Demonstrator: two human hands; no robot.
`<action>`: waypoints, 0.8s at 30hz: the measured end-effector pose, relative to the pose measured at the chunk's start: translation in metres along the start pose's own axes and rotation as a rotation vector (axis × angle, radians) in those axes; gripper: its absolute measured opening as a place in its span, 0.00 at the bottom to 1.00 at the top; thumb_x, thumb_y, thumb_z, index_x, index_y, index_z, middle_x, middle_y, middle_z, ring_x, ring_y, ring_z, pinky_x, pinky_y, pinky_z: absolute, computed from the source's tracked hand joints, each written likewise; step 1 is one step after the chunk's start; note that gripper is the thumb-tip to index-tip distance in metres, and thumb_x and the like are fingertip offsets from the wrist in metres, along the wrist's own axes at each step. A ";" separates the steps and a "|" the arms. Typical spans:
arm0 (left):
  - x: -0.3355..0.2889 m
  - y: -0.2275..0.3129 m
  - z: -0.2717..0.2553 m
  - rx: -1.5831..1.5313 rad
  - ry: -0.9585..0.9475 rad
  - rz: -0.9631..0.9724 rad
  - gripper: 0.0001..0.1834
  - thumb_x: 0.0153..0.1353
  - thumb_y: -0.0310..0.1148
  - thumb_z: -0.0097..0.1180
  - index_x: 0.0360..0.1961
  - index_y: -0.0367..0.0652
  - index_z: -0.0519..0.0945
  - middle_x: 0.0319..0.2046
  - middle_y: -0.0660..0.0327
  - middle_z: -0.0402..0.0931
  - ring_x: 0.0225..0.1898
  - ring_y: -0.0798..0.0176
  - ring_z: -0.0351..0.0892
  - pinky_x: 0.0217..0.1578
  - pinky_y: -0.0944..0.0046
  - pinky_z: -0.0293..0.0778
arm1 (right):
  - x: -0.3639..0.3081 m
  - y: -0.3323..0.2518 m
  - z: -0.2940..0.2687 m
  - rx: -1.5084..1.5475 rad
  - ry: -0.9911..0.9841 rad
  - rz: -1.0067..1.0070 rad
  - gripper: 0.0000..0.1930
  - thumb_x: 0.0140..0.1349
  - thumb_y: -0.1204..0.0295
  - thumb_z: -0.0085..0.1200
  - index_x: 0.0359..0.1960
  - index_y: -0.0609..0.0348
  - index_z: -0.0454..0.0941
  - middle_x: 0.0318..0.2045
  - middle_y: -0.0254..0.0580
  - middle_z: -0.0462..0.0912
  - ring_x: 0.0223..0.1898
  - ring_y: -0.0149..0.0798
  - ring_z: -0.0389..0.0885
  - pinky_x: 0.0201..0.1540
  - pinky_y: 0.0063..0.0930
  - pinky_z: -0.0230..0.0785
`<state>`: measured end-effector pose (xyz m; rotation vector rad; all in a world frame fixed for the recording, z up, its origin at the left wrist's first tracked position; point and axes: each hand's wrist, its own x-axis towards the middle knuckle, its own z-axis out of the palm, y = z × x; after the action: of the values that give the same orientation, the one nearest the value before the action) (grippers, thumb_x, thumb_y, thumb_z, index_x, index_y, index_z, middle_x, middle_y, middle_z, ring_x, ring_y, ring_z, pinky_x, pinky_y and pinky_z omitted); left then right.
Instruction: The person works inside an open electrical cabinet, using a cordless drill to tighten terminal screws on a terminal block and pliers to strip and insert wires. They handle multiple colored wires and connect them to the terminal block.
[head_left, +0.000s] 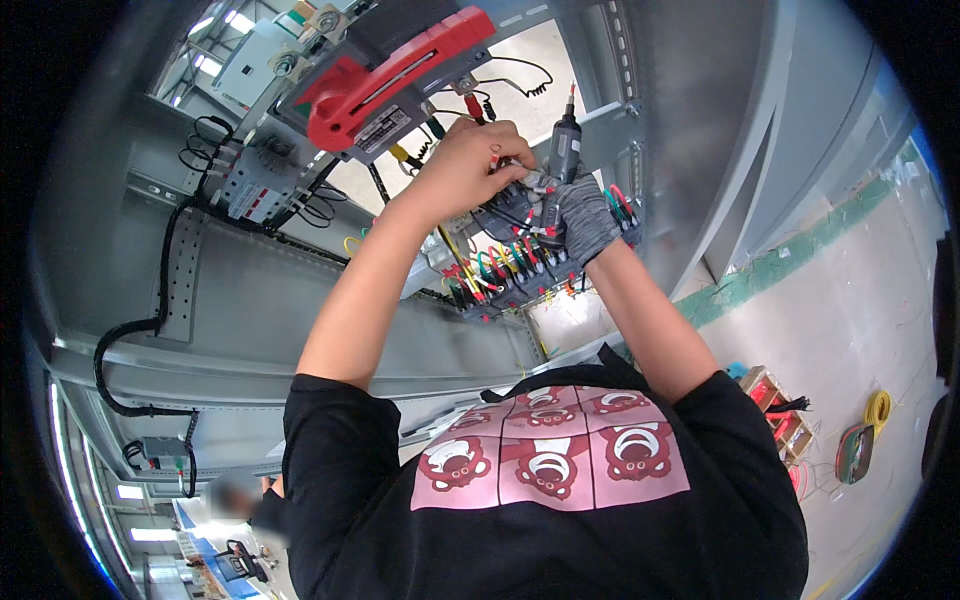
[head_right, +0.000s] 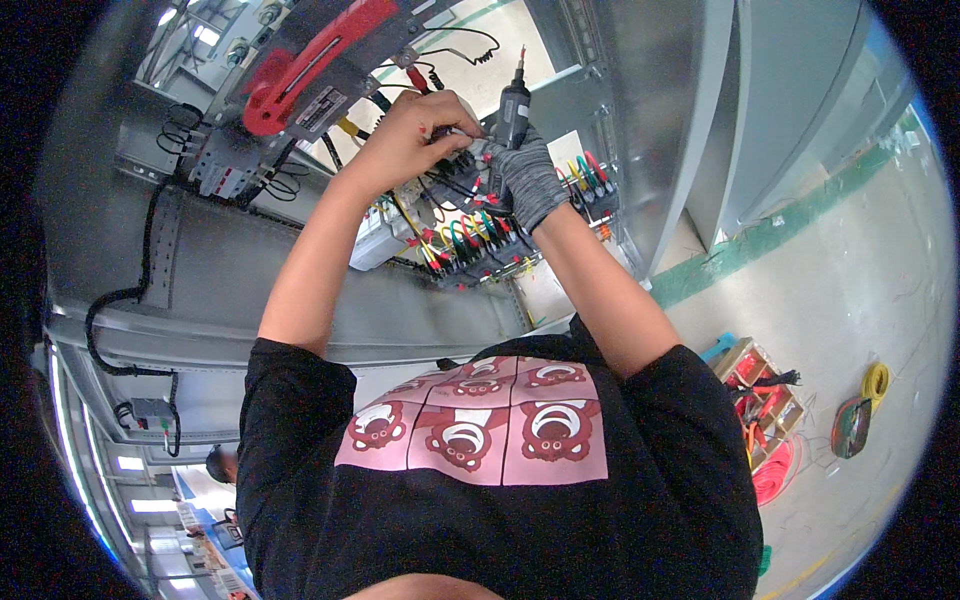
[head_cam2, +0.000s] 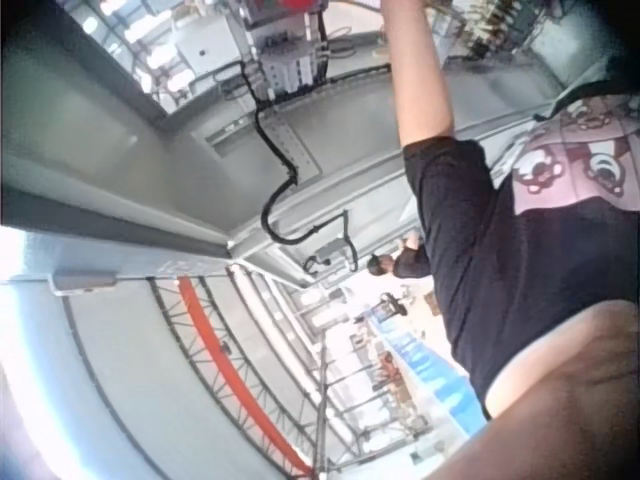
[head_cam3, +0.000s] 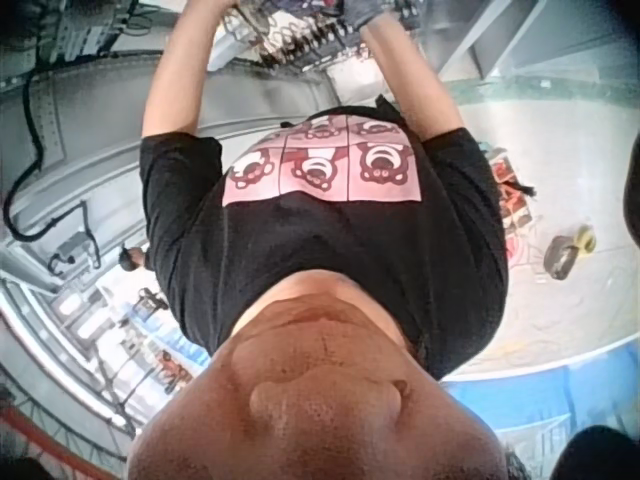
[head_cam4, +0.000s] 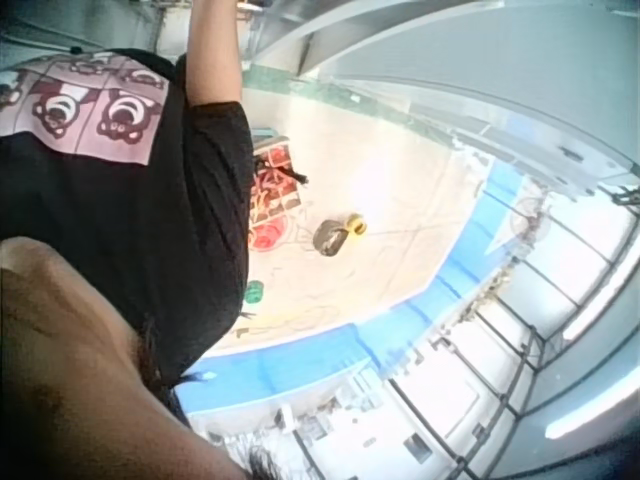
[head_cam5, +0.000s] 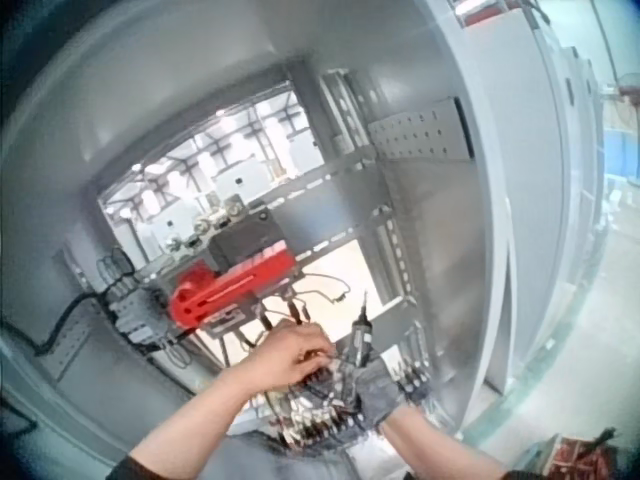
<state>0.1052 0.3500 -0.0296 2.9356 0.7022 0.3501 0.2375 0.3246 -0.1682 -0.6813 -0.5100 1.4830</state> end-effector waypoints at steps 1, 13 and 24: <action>0.000 0.001 0.000 0.055 0.003 0.004 0.06 0.55 0.26 0.58 0.35 0.43 0.79 0.32 0.61 0.77 0.36 0.57 0.78 0.41 0.60 0.69 | 0.003 0.003 0.003 0.000 0.008 -0.055 0.16 0.49 0.80 0.66 0.37 0.57 0.71 0.21 0.36 0.78 0.17 0.30 0.75 0.17 0.23 0.67; -0.004 0.005 0.001 0.081 0.019 -0.015 0.03 0.56 0.27 0.58 0.31 0.43 0.78 0.29 0.59 0.78 0.34 0.53 0.77 0.36 0.58 0.68 | -0.008 -0.005 -0.001 -0.028 0.004 -0.054 0.19 0.47 0.78 0.69 0.38 0.57 0.71 0.26 0.36 0.80 0.20 0.30 0.77 0.19 0.25 0.71; -0.013 0.030 -0.024 -0.299 -0.066 -0.387 0.10 0.54 0.30 0.59 0.36 0.38 0.79 0.28 0.55 0.78 0.31 0.58 0.77 0.46 0.57 0.67 | -0.032 -0.022 0.005 -0.216 -0.060 -0.216 0.19 0.49 0.75 0.69 0.40 0.58 0.70 0.29 0.34 0.80 0.27 0.27 0.77 0.29 0.22 0.73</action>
<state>0.1008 0.3179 -0.0048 2.4516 1.0768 0.2882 0.2491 0.2945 -0.1465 -0.7276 -0.7738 1.2586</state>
